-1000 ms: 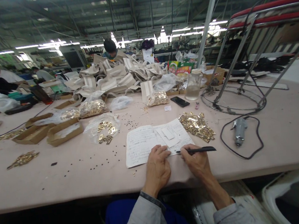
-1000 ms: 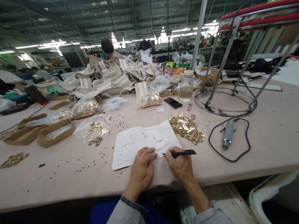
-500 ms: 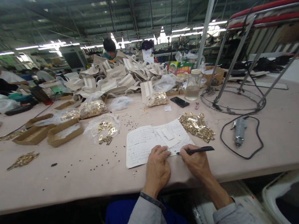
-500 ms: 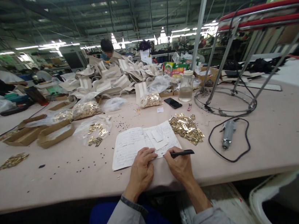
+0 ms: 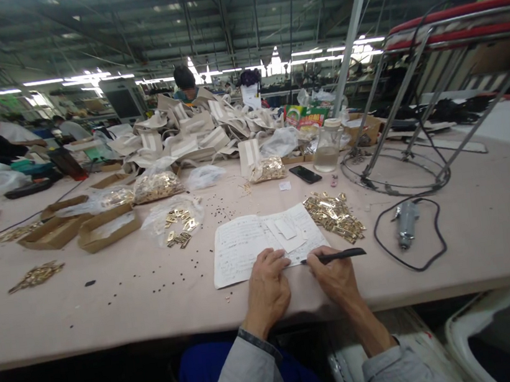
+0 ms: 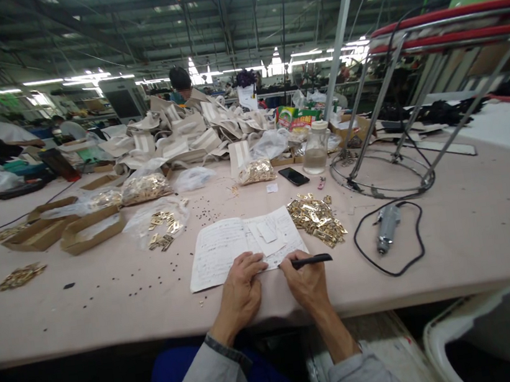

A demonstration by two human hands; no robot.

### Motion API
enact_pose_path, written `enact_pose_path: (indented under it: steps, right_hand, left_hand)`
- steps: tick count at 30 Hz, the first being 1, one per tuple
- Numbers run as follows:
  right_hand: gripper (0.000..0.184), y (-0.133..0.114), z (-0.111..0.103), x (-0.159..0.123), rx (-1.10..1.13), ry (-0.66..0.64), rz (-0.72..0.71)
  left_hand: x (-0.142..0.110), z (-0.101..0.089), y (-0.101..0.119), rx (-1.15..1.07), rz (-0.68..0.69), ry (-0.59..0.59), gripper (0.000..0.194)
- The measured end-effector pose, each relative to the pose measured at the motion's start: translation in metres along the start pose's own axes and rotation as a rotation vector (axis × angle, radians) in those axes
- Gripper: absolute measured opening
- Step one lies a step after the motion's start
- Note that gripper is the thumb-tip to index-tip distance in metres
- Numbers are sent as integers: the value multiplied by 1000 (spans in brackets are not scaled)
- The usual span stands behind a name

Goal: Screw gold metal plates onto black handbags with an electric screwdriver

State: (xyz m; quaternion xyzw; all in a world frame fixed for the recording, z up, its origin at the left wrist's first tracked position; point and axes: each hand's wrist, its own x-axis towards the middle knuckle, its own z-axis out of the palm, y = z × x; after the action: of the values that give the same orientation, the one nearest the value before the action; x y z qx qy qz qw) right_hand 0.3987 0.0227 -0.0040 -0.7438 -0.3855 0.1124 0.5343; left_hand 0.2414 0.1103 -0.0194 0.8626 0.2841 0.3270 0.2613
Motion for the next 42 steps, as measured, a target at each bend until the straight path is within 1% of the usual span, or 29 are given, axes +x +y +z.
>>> enact_pose_path:
  steps: [4, 13, 17, 19, 21, 22, 24, 26, 28, 31, 33, 35, 36, 37, 38, 39, 40, 42]
  right_hand:
    - [26, 1, 0, 0, -14, 27, -2]
    - [24, 2, 1, 0, -11, 19, -23]
    - [24, -1, -3, -2, 62, 108, 18]
    - [26, -1, -4, -4, 117, 159, 23]
    - [29, 2, -4, -7, 153, 185, 5]
    - [31, 3, -3, -9, 164, 193, -12]
    - [33, 5, -4, -12, 171, 216, -67]
    - [32, 5, -6, -11, 147, 243, -181]
    - [30, 2, -9, -6, 87, 227, -339]
    - [30, -9, -10, 13, -46, 109, -527]
    - [32, -20, -5, 30, -173, 1, -593]
    - [37, -30, 4, 48, -345, -131, -626]
    - [44, -34, 9, 55, -435, -182, -623]
    - [52, -37, 12, 61, -513, -203, -603]
    - [60, -38, 13, 65, -572, -183, -565]
    - [63, -38, 13, 67, -609, -123, -510]
    - [62, -35, 10, 67, -630, -39, -434]
    - [49, -25, 3, 62, -655, 106, -234]
  left_hand:
    - [1, 1, 0, 4, 6, 1, 52]
    - [-1, 0, 0, 11, 2, -1, 51]
    - [0, 0, -1, 15, 1, -2, 51]
    - [0, 1, -1, 9, 20, 17, 49]
    - [-1, 1, 0, 8, 41, 72, 47]
    - [-3, 1, 2, 15, 47, 121, 45]
    - [-9, -1, 6, 51, 53, 264, 39]
    - [-19, -6, 12, 110, 40, 416, 33]
    - [-32, -16, 18, 170, -27, 534, 33]
    - [-47, -38, 25, 238, -215, 642, 31]
    - [-49, -54, 26, 266, -366, 660, 32]
    - [-46, -67, 21, 245, -536, 615, 39]
    - [-43, -72, 17, 207, -624, 573, 45]
    - [-40, -77, 12, 154, -703, 526, 50]
    - [-37, -80, 7, 97, -768, 489, 56]
    - [-34, -83, 1, 39, -813, 471, 60]
    - [-31, -85, -4, -41, -844, 486, 62]
    - [-27, -88, -12, -238, -878, 567, 62]
